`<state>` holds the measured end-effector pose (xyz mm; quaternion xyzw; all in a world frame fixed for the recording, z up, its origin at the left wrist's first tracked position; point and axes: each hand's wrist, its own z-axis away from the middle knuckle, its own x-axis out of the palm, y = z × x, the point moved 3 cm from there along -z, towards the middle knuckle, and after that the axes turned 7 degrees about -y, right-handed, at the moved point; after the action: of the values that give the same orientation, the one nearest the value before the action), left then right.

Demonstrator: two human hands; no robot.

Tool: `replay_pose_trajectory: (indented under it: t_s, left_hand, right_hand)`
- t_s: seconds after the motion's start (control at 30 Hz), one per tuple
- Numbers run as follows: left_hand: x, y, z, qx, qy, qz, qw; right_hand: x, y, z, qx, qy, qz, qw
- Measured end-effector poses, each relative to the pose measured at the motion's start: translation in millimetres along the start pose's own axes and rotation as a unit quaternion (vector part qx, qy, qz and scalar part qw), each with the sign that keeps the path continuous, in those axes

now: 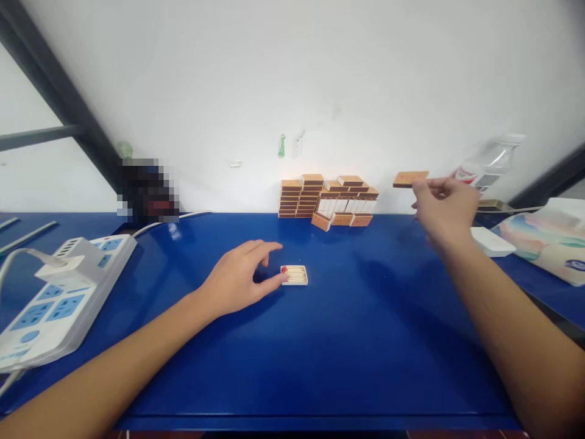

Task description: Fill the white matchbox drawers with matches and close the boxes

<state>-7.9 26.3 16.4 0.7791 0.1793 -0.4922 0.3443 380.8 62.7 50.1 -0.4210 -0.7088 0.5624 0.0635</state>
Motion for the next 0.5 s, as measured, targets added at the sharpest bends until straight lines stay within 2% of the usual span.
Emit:
replay_pose_trajectory:
  t_s: [0.03, 0.1, 0.17, 0.23, 0.33, 0.43, 0.5]
  left_hand:
    - [-2.5, 0.1, 0.2, 0.012, 0.025, -0.001, 1.000]
    - [-7.2, -0.9, 0.4, 0.026, 0.057, 0.002, 0.998]
    - [-10.6, -2.8, -0.1, 0.033, 0.070, 0.009, 0.997]
    - [-12.3, -3.9, -0.8, 0.051, 0.083, 0.013, 0.995]
    - [-11.7, -2.1, -1.2, 0.095, 0.111, 0.013, 0.989]
    - [-10.3, -0.2, -1.6, 0.109, 0.126, 0.008, 0.986]
    - [-10.8, -1.2, -2.5, 0.096, 0.120, 0.007, 0.988]
  right_hand:
    - [3.7, -13.4, 14.5, -0.047, -0.025, -0.039, 0.998]
    - [23.5, -34.7, 50.2, -0.069, -0.165, -0.109, 0.978]
    - [49.5, -50.1, 90.0, -0.058, -0.331, -0.138, 0.932]
    - [69.9, -58.9, 122.5, -0.045, -0.433, -0.148, 0.888]
    - [83.2, -61.1, 144.6, -0.019, -0.476, -0.174, 0.862]
    - [82.9, -56.2, 145.7, -0.003, -0.501, -0.159, 0.851]
    - [79.6, -52.9, 141.6, -0.029, -0.499, -0.123, 0.857]
